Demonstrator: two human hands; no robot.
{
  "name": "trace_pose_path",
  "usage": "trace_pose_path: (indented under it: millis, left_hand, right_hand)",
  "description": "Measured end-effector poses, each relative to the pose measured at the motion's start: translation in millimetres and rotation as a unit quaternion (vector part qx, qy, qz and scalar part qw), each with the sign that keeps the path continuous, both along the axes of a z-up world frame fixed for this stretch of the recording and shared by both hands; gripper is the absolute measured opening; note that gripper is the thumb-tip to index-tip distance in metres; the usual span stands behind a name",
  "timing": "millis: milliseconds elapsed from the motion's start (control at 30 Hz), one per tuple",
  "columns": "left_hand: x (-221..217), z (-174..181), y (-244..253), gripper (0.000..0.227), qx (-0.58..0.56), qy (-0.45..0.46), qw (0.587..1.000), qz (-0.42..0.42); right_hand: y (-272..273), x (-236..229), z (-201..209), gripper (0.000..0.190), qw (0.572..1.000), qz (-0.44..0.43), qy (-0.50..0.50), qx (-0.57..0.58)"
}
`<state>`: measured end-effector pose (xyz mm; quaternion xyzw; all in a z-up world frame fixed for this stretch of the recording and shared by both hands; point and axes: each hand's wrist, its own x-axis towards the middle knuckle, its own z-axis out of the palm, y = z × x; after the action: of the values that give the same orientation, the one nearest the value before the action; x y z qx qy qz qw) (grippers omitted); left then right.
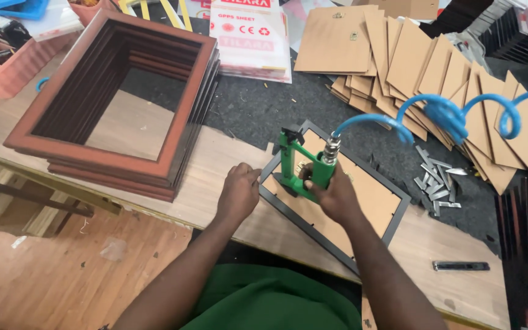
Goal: The person places a hardboard backing panel into an empty picture frame, then uses a green pneumatic staple gun to fasten the backing into the frame, stapling along the edges. They set the finished frame onto a growing stack and take the next empty frame, repeating the process.
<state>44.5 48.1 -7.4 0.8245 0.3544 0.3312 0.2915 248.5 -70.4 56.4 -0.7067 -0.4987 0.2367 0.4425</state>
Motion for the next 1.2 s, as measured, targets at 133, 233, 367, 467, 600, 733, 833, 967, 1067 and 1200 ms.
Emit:
trace_pose_path:
  millis: [133,233,367,467,600,733,833,967,1067,1200]
  left_hand:
    - [-2,-7,0,0.030,0.012,-0.004,1.000,0.006]
    - [-1,-5,-1,0.026,0.018,-0.018,1.000,0.008]
    - [-1,-1,0,0.028,0.024,-0.014,1.000,0.004]
    - [0,0,1,0.029,0.015,-0.003,1.000,0.007]
    - [-3,2,0,0.026,0.013,-0.001,1.000,-0.001]
    - [-1,-3,1,0.028,0.021,0.004,1.000,-0.014]
    - [0,-5,2,0.028,0.027,-0.003,1.000,-0.004]
    - [-2,-1,1,0.029,0.002,0.018,1.000,-0.003]
    - [-1,-1,1,0.029,0.003,0.012,1.000,-0.011]
    - [4,-5,-3,0.024,-0.005,0.009,1.000,-0.015]
  right_hand:
    - [6,21,13,0.044,0.999,-0.006,-0.034,0.025]
    - [22,52,16,0.044,0.995,-0.030,-0.071,0.060]
    - [42,69,16,0.045,0.989,-0.042,-0.118,0.075]
    - [52,70,19,0.050,0.991,-0.049,-0.112,0.059]
    - [58,76,6,0.048,0.995,-0.038,-0.070,0.058]
    - [54,84,0,0.052,0.998,-0.025,-0.011,0.064]
    - [44,91,-6,0.057,0.996,-0.025,0.017,0.089]
    - [-12,110,-3,0.062,0.987,-0.034,0.097,0.120]
    - [-71,121,23,0.046,0.987,-0.143,0.064,-0.043]
    - [-161,172,29,0.045,0.963,-0.160,0.211,-0.050]
